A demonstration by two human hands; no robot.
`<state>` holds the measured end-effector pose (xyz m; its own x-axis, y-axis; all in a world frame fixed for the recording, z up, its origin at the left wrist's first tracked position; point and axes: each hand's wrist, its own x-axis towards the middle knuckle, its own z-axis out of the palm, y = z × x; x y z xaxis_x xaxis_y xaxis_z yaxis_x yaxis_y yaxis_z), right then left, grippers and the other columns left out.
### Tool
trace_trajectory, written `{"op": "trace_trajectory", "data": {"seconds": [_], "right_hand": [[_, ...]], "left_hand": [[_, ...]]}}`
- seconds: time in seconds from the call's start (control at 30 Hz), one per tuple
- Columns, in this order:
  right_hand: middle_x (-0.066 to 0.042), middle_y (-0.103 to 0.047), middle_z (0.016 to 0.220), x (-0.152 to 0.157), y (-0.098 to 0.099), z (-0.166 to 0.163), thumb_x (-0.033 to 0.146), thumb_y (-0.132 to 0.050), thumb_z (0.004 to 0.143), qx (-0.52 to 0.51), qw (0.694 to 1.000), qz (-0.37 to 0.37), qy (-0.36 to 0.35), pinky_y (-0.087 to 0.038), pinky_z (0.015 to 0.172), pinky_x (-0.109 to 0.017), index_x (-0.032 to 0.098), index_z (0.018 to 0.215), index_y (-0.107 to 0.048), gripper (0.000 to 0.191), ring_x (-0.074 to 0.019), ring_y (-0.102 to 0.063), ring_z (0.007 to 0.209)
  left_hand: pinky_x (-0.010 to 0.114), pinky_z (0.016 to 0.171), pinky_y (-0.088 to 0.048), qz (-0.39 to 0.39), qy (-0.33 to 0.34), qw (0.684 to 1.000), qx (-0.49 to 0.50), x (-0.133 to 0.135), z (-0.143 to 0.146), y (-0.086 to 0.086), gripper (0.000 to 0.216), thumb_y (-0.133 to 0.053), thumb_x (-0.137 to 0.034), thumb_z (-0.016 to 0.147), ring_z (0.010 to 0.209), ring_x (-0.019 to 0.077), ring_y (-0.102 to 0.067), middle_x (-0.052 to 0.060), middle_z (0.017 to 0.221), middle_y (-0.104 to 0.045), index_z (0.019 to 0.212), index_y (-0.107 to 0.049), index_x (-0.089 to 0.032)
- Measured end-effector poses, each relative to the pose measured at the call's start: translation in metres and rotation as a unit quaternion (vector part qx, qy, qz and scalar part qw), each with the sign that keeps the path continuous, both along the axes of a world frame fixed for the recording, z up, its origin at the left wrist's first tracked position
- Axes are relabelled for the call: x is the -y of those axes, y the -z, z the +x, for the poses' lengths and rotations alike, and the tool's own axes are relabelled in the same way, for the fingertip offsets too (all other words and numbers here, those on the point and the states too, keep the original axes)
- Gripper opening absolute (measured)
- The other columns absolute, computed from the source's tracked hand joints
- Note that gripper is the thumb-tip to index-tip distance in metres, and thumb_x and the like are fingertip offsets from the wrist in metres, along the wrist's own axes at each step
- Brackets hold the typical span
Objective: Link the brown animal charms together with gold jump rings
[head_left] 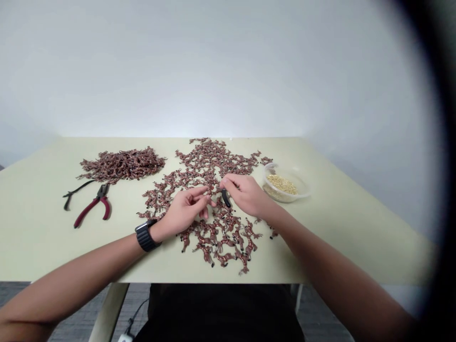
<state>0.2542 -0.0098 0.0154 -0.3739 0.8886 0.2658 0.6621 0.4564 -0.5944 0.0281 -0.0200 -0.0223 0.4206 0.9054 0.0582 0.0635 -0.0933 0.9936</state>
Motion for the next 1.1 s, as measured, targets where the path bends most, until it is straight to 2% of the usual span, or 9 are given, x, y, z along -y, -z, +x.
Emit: {"op": "trace_trajectory", "data": {"seconds": [0.17, 0.33, 0.5, 0.6, 0.7, 0.8, 0.93, 1.0, 1.1], "right_hand": [[-0.006, -0.061, 0.062, -0.005, 0.012, 0.003, 0.053, -0.049, 0.097, 0.207, 0.976, -0.035, 0.066, -0.031, 0.055, -0.031, 0.019, 0.067, -0.058, 0.046, -0.0185, -0.054, 0.056], [-0.011, -0.066, 0.075, -0.002, 0.02, -0.003, 0.038, -0.048, 0.099, 0.271, 0.96, 0.01, 0.07, -0.032, 0.055, -0.032, 0.018, 0.08, -0.061, 0.03, -0.0202, -0.057, 0.059], [-0.007, -0.061, 0.075, -0.008, -0.002, 0.015, 0.042, -0.035, 0.105, 0.082, 0.983, 0.067, 0.146, -0.034, 0.059, -0.031, 0.019, 0.081, -0.055, 0.039, -0.0174, -0.052, 0.063], [0.001, -0.045, 0.062, -0.013, -0.005, 0.022, 0.054, -0.035, 0.104, -0.08, 0.99, -0.098, 0.062, -0.03, 0.054, -0.029, 0.02, 0.075, -0.052, 0.047, -0.0134, -0.04, 0.053], [0.004, -0.038, 0.061, -0.015, 0.001, 0.019, 0.061, -0.039, 0.101, -0.178, 0.953, -0.246, 0.006, -0.025, 0.049, -0.027, 0.02, 0.077, -0.055, 0.05, -0.0104, -0.03, 0.048], [0.003, -0.042, 0.062, -0.01, 0.004, 0.009, 0.059, -0.042, 0.1, -0.161, 0.962, -0.218, 0.036, -0.029, 0.049, -0.027, 0.02, 0.083, -0.062, 0.047, -0.0111, -0.034, 0.05], [-0.008, -0.061, 0.106, 0.005, 0.004, -0.01, 0.052, -0.055, 0.095, -0.091, 0.993, -0.06, 0.043, -0.048, 0.064, -0.033, 0.024, 0.121, -0.063, 0.039, -0.0175, -0.057, 0.075], [-0.013, -0.047, 0.138, 0.013, 0.007, -0.018, 0.051, -0.066, 0.087, -0.063, 0.996, -0.05, 0.022, -0.054, 0.072, -0.037, 0.03, 0.145, -0.047, 0.064, -0.0183, -0.06, 0.083], [-0.014, -0.03, 0.151, 0.019, 0.013, -0.024, 0.046, -0.074, 0.08, -0.018, 0.999, -0.03, 0.023, -0.055, 0.087, -0.043, 0.032, 0.156, -0.03, 0.089, -0.0218, -0.061, 0.095]], "left_hand": [[0.023, 0.053, -0.051, 0.008, -0.036, 0.999, -0.005, -0.008, -0.005, 0.001, 0.031, -0.064, -0.042, 0.094, 0.056, 0.0117, -0.062, 0.006, 0.079, -0.073, 0.109, -0.062, -0.015], [0.02, 0.044, -0.043, 0.015, -0.046, 0.998, -0.045, -0.012, -0.008, 0.0, 0.035, -0.067, -0.048, 0.092, 0.048, 0.0098, -0.056, 0.003, 0.067, -0.068, 0.105, -0.065, -0.016], [0.02, 0.046, -0.044, -0.023, -0.027, 0.999, -0.038, -0.013, -0.008, -0.001, 0.041, -0.069, -0.048, 0.091, 0.049, 0.009, -0.055, 0.005, 0.075, -0.072, 0.116, -0.066, -0.016], [0.021, 0.05, -0.045, -0.03, -0.001, 0.999, -0.021, -0.012, -0.007, -0.003, 0.033, -0.07, -0.046, 0.09, 0.049, 0.0078, -0.054, 0.007, 0.075, -0.072, 0.098, -0.07, -0.013], [0.02, 0.048, -0.039, -0.024, 0.036, 0.999, -0.027, -0.01, -0.006, -0.003, 0.035, -0.069, -0.044, 0.091, 0.046, 0.0069, -0.051, 0.006, 0.067, -0.069, 0.076, -0.069, -0.012], [0.02, 0.046, -0.034, -0.041, 0.047, 0.998, -0.019, -0.009, -0.006, -0.002, 0.037, -0.068, -0.042, 0.091, 0.043, 0.0063, -0.047, 0.003, 0.058, -0.062, 0.07, -0.067, -0.012], [0.02, 0.046, -0.034, -0.064, 0.0, 0.998, 0.01, -0.009, -0.004, 0.0, 0.038, -0.068, -0.044, 0.092, 0.043, 0.0065, -0.045, 0.002, 0.056, -0.06, 0.07, -0.067, -0.013], [0.021, 0.046, -0.034, -0.06, -0.01, 0.998, 0.018, -0.008, -0.003, -0.001, 0.038, -0.067, -0.043, 0.092, 0.043, 0.0064, -0.044, 0.001, 0.056, -0.06, 0.07, -0.068, -0.013], [0.021, 0.045, -0.032, -0.047, -0.003, 0.999, 0.022, -0.005, -0.001, -0.004, 0.039, -0.068, -0.041, 0.091, 0.041, 0.0057, -0.042, 0.0, 0.052, -0.057, 0.066, -0.066, -0.013]]}}
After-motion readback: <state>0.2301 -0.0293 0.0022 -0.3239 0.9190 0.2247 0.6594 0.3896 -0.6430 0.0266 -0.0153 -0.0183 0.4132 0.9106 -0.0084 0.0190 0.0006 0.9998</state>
